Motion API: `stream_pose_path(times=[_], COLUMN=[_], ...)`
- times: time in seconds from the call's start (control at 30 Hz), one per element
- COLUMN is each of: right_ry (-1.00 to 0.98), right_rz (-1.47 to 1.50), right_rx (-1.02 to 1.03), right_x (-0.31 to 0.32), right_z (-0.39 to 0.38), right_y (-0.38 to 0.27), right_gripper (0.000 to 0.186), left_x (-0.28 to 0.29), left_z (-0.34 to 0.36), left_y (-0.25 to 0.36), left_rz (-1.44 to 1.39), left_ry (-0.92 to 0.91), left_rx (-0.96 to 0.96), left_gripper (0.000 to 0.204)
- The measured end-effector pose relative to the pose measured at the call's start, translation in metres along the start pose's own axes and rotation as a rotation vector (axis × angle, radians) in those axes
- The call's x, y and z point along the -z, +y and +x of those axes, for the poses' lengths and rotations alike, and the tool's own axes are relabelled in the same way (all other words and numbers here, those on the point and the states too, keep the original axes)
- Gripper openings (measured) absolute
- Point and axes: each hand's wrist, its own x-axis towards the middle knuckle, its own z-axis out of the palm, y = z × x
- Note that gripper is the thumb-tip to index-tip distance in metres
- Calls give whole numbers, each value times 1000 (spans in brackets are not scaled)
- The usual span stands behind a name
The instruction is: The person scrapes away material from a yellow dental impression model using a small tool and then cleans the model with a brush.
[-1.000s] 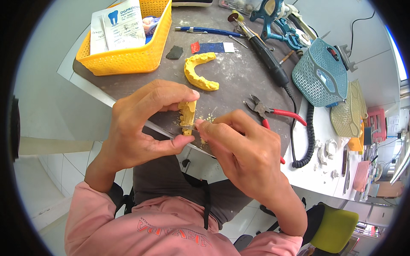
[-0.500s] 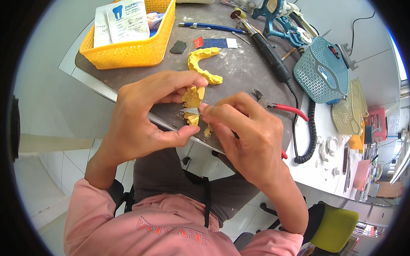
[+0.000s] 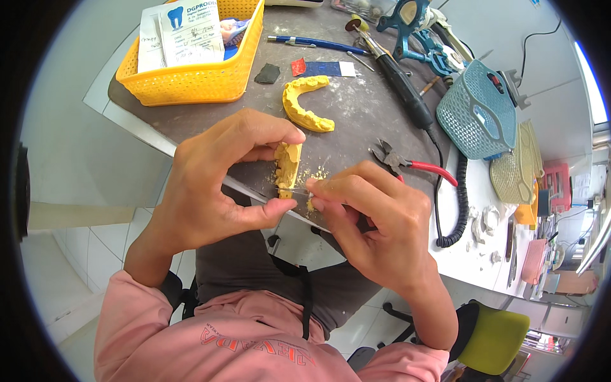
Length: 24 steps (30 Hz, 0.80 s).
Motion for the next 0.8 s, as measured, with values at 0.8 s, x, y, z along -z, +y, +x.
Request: stream_pose_path(times=[0.8], right_ry=[124], right_rz=[-254], right_rx=[144], right_x=[-12], right_z=[-1], right_y=[6], right_gripper=[27], left_x=[-1], left_z=[2], left_y=[0], left_rz=[8], left_ry=[11], left_rx=[-1], left_gripper=[61])
